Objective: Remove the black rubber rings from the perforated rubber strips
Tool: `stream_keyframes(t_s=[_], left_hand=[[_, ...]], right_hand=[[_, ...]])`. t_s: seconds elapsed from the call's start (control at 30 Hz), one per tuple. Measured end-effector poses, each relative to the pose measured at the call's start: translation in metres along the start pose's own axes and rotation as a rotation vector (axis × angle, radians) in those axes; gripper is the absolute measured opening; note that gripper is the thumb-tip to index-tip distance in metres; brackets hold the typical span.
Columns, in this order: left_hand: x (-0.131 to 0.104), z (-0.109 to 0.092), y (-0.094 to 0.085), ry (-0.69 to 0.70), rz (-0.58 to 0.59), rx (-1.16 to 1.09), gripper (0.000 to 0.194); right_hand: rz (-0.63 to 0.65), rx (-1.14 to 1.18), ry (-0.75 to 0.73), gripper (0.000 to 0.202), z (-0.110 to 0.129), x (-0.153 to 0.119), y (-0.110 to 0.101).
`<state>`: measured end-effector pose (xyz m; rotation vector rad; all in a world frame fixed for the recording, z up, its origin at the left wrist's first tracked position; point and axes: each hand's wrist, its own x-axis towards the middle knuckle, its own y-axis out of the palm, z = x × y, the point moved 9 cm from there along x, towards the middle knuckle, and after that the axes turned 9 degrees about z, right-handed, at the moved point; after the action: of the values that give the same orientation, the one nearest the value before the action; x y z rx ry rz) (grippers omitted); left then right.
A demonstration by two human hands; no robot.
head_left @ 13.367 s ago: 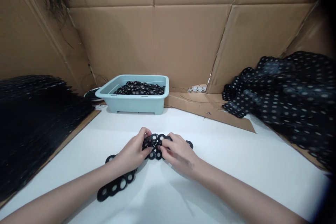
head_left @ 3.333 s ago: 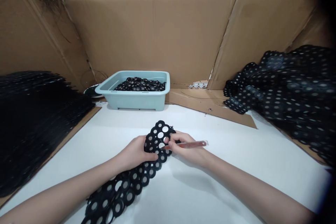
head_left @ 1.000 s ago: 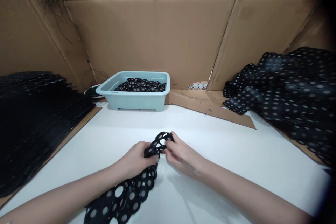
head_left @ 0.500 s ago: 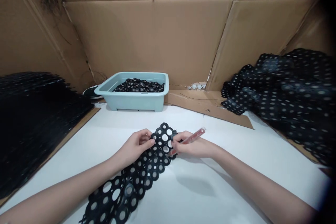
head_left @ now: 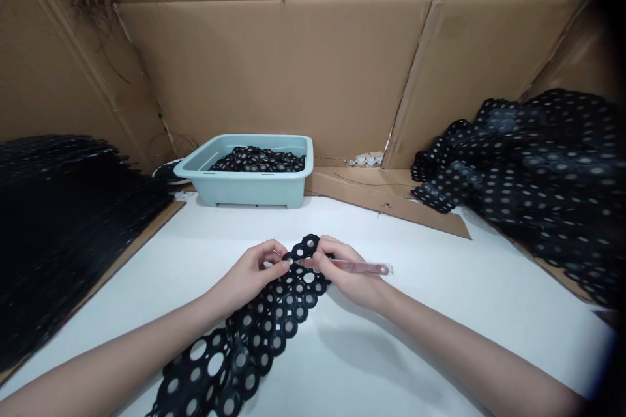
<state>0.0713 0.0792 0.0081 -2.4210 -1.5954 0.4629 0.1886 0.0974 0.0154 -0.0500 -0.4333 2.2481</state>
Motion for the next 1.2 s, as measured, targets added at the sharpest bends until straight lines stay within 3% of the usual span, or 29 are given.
stream_keyframes(t_s=[0.2, 0.43, 0.6, 0.73, 0.93, 1.1, 1.2], left_hand=[[0.000, 0.006, -0.003, -0.041, -0.007, -0.077, 0.018], [0.000, 0.013, 0.005, -0.089, 0.061, -0.227, 0.021], [-0.002, 0.008, 0.005, -0.075, -0.007, -0.144, 0.016], [-0.005, 0.007, 0.007, -0.103, -0.019, -0.124, 0.011], [-0.004, 0.015, 0.011, -0.137, 0.039, -0.180, 0.014], [-0.001, 0.019, 0.009, -0.104, 0.041, -0.165, 0.017], [0.001, 0.021, 0.007, -0.115, 0.028, -0.175, 0.018]], right_hand=[[-0.058, -0.201, -0.062, 0.025, 0.012, -0.002, -0.002], [-0.025, -0.166, -0.089, 0.024, 0.012, -0.003, 0.000], [-0.014, -0.396, -0.216, 0.017, 0.017, -0.005, 0.012], [-0.030, -0.460, -0.215, 0.016, 0.014, -0.004, 0.013], [-0.055, -0.394, -0.171, 0.019, 0.013, -0.002, 0.004], [0.133, -0.047, 0.032, 0.023, -0.007, 0.001, 0.004], [0.170, 0.020, 0.066, 0.025, -0.010, 0.001, 0.003]])
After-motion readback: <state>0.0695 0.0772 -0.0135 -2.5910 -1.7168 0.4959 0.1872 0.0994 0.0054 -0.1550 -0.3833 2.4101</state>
